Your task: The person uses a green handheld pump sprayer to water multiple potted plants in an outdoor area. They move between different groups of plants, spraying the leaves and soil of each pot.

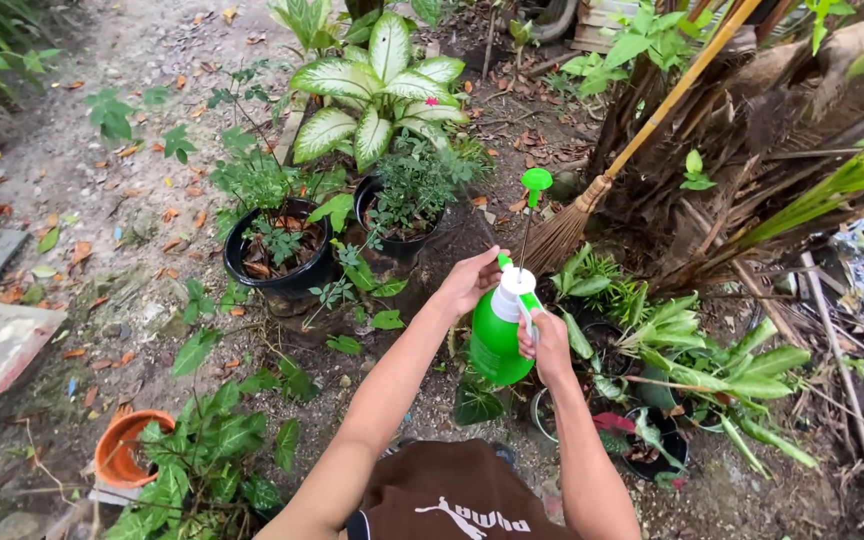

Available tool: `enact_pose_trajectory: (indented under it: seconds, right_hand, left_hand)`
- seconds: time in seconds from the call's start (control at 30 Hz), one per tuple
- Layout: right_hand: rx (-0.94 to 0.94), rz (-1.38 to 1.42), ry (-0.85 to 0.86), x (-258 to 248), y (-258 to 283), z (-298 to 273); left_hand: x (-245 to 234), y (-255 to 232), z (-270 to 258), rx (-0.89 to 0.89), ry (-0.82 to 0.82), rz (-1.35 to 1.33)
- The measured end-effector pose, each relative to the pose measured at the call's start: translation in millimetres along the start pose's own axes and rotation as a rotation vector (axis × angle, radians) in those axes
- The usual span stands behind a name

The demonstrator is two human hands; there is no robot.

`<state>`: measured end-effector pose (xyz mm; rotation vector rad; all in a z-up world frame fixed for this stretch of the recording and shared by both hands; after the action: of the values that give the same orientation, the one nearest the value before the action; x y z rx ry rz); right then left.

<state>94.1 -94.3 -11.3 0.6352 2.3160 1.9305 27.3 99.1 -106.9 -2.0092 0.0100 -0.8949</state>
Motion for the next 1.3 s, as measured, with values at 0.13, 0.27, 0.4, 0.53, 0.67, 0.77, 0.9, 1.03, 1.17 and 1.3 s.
enact_pose_trajectory:
  seconds: [0.13,0.27,0.4,0.53,0.67,0.77,0.9,1.03,1.17,1.3]
  right_hand:
    - [-0.004,-0.012,0.023,-16.9,2.6,2.3]
    - [0.039,0.043,0.007,-39.7,-2.5,9.0]
    - [0.012,0.074,-0.033,-51.2,10.8,2.7]
    - [0.003,0.112,-0.058,-74.7,1.8,6.4]
    - [0.003,0.127,-0.083,-89.5,7.2,2.9]
    - [-0.006,0.133,-0.101,-102.5,5.8,0.9]
    - [0.004,0.155,-0.153,-118.5,4.1,1.7]
    - [-0.006,0.174,-0.194,-129.7,6.1,-0.3]
    - [-0.006,0.148,-0.207,-135.9,7.3,-2.7]
    - [0.028,0.147,-0.236,-146.5,7.7,-2.7]
  left_hand:
    - [12.9,4.9,5.8,0.013,-0.007,-0.001]
    - [32.6,6.9,6.4,0.01,-0.016,0.005]
    - [46.5,18.9,18.2,0.004,-0.007,0.023]
    - [69.6,21.6,13.1,0.015,-0.004,0.03]
    - [82.8,35.2,23.4,0.002,0.011,0.065]
    - [91.7,47.4,30.0,0.003,0.019,0.079]
    - [95.0,69.9,45.3,0.005,0.025,0.094]
    - [115.6,55.2,11.8,0.08,0.113,0.245]
    - [115.5,60.6,-7.2,0.063,0.117,0.304]
    - [114.7,65.7,-15.7,0.025,0.094,0.275]
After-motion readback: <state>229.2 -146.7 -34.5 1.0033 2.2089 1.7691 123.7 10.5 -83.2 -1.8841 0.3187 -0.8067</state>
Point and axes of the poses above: each hand's wrist, its own z-axis towards the middle knuckle, its own x-axis out of the palm, y = z × x, the point moved 3 cm from there along z, towards the middle knuckle, and after that the axes turned 8 degrees about x, right-handed, at the moved point
